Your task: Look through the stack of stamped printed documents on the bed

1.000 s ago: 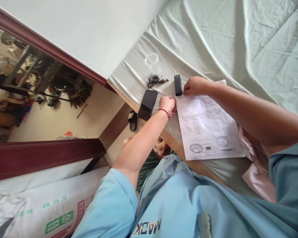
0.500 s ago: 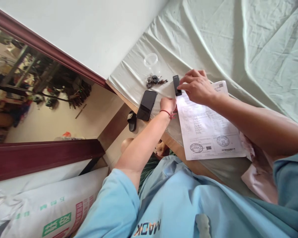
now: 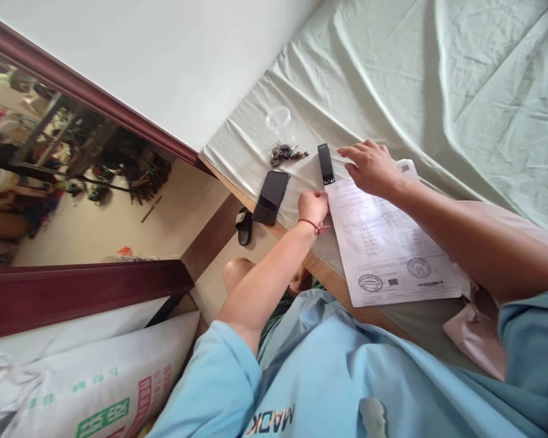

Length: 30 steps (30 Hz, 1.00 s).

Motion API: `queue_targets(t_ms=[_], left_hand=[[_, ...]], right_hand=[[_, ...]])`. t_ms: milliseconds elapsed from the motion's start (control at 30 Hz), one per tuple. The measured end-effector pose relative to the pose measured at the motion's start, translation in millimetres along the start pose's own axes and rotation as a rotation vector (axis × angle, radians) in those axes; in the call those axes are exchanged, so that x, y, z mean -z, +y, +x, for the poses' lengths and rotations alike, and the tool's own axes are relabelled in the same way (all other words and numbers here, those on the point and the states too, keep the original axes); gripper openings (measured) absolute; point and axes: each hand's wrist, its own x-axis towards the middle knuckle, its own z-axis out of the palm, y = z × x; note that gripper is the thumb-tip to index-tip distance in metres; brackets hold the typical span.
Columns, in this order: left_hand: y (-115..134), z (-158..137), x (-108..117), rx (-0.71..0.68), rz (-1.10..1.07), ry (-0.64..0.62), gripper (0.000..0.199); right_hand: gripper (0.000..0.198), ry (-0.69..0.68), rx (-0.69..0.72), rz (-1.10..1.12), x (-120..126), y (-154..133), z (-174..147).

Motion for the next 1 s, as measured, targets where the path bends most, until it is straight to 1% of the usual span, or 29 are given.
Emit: queue_targets(t_ms=[67,133,233,300,400,467,500,600,633,667,700,733,800,867,1000], left_hand=[[-5.1,-12.6,4.0,-0.052,0.044,0.027,0.017],[-10.3,-23.3,8.0,-0.096,0.08,0.059,0.018],[-14.5,-36.4,12.3,-0.123,0.113,0.074,0.019],[-13.5,-44.7,15.5,-0.135,0.166,0.057,0.021],[-7.5,-57.2,26.0,-0.205,0.336,0.052,0.02],[-3.2,-62.3,38.9,-0.277,0.485,0.103,0.017],[-1.6,-62.5,47.0,-0.303,0.56,0.144,0.019],[-0.8,-50.9,73.6,-0.374,0.771,0.317,0.031],[-1.9,-43.5,81.7,-0.387,0.837,0.372,0.039],[-3.3,-35.0,88.7,-0.372,0.89,0.423,0.05],[-5.0,-26.2,94.3,-0.336,0.935,0.441,0.061],[-6.6,-17.6,98.5,-0.29,0.97,0.426,0.07],[-8.8,-3.2,102.8,-0.215,1.006,0.365,0.077],[-9.0,5.9,103.3,-0.169,1.025,0.351,0.077],[-6.3,10.8,100.7,-0.131,1.045,0.396,0.075]], right_hand=[[0.044,-0.072,-0.035,-0.029,5.3,11.6,-6.4],[0.043,-0.167,-0.015,-0.044,10.2,24.2,-15.1],[0.038,-0.204,-0.012,0.018,13.1,39.1,-27.4],[0.032,-0.207,-0.027,0.073,10.6,44.8,-33.0],[0.029,-0.174,-0.032,0.111,1.6,48.2,-38.2],[0.031,-0.134,-0.025,0.103,-5.1,48.7,-40.7],[0.033,-0.114,-0.021,0.098,-7.9,48.7,-41.8],[0.036,-0.074,-0.002,0.107,-12.5,48.9,-44.3],[0.036,-0.068,0.003,0.114,-12.9,49.0,-44.7],[0.036,-0.065,0.005,0.12,-12.9,49.2,-45.0],[0.036,-0.064,0.006,0.125,-12.7,49.4,-45.0],[0.036,-0.065,0.005,0.128,-12.4,49.7,-44.9],[0.033,-0.07,0.001,0.127,-11.7,50.2,-44.5],[0.031,-0.078,-0.001,0.119,-11.3,50.9,-44.1],[0.032,-0.097,0.011,0.105,-10.7,52.2,-43.6]])
